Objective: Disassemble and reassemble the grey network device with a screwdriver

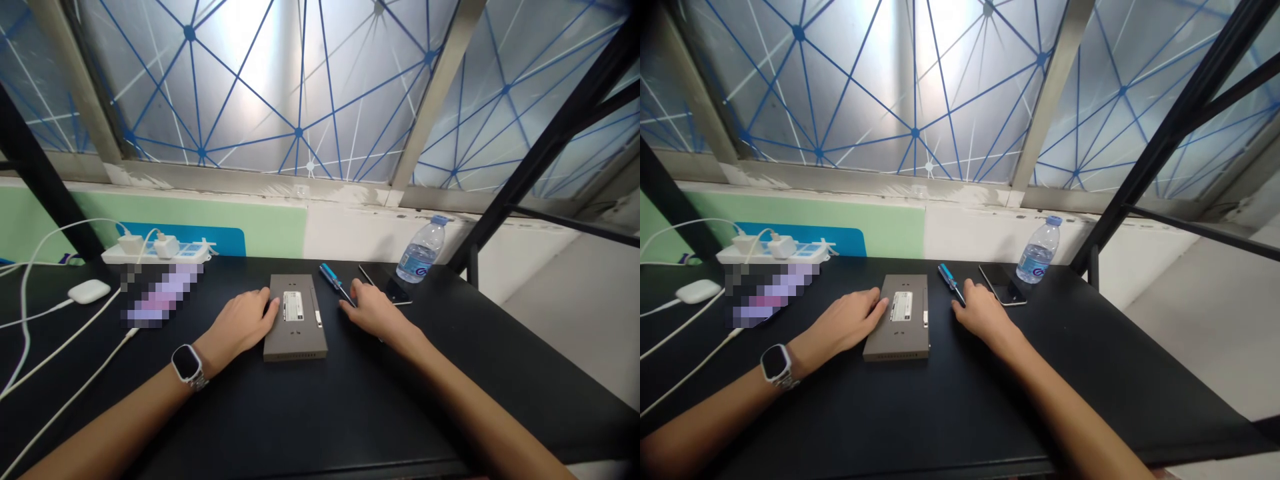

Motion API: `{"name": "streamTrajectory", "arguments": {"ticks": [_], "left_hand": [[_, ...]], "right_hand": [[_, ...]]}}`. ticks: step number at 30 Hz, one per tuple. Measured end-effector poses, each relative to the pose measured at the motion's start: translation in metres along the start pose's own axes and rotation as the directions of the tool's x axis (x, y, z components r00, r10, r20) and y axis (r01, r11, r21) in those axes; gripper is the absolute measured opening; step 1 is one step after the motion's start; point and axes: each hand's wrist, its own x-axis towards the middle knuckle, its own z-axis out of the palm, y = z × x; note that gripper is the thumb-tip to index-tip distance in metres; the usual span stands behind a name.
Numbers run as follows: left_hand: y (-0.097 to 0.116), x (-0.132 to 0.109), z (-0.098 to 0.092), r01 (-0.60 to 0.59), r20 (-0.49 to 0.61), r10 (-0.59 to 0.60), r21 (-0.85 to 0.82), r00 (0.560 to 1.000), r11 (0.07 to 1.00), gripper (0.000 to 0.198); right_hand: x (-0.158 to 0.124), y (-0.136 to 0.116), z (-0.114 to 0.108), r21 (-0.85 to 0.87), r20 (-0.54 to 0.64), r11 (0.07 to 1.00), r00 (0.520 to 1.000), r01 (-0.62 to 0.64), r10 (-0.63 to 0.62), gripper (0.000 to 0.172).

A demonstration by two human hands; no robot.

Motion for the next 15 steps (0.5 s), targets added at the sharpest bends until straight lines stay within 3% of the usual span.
{"name": "streamTrajectory", "arguments": {"ticks": [2, 5, 7, 12, 15], "left_hand": [[0.000, 0.001, 0.003, -0.003, -0.004, 0.003, -0.003, 1.000, 1.000, 0.036], [-0.001, 0.003, 0.006, -0.009, -0.021, 0.009, -0.007, 1.000, 1.000, 0.033], [0.000, 0.003, 0.007, -0.011, -0.026, 0.011, -0.014, 1.000, 1.000, 0.031], [0.004, 0.002, 0.003, 0.002, -0.034, -0.005, -0.063, 0.999, 0.998, 0.030], [0.003, -0.001, -0.003, -0.018, -0.114, 0.001, -0.144, 0.993, 0.989, 0.031]], "right_hand": [[-0.004, -0.007, -0.001, -0.018, -0.054, 0.999, 0.998, 0.040, -0.041, 0.034], [-0.009, -0.021, 0.004, 0.011, -0.133, 0.975, 0.967, 0.222, -0.219, 0.044], [-0.012, -0.030, 0.010, 0.056, -0.116, 0.944, 0.942, 0.324, -0.316, 0.048], [-0.020, -0.040, 0.017, 0.324, -0.033, 0.864, 0.917, 0.385, -0.396, 0.045], [-0.022, -0.038, 0.013, 0.600, -0.042, 0.710, 0.901, 0.368, -0.432, 0.039]]}}
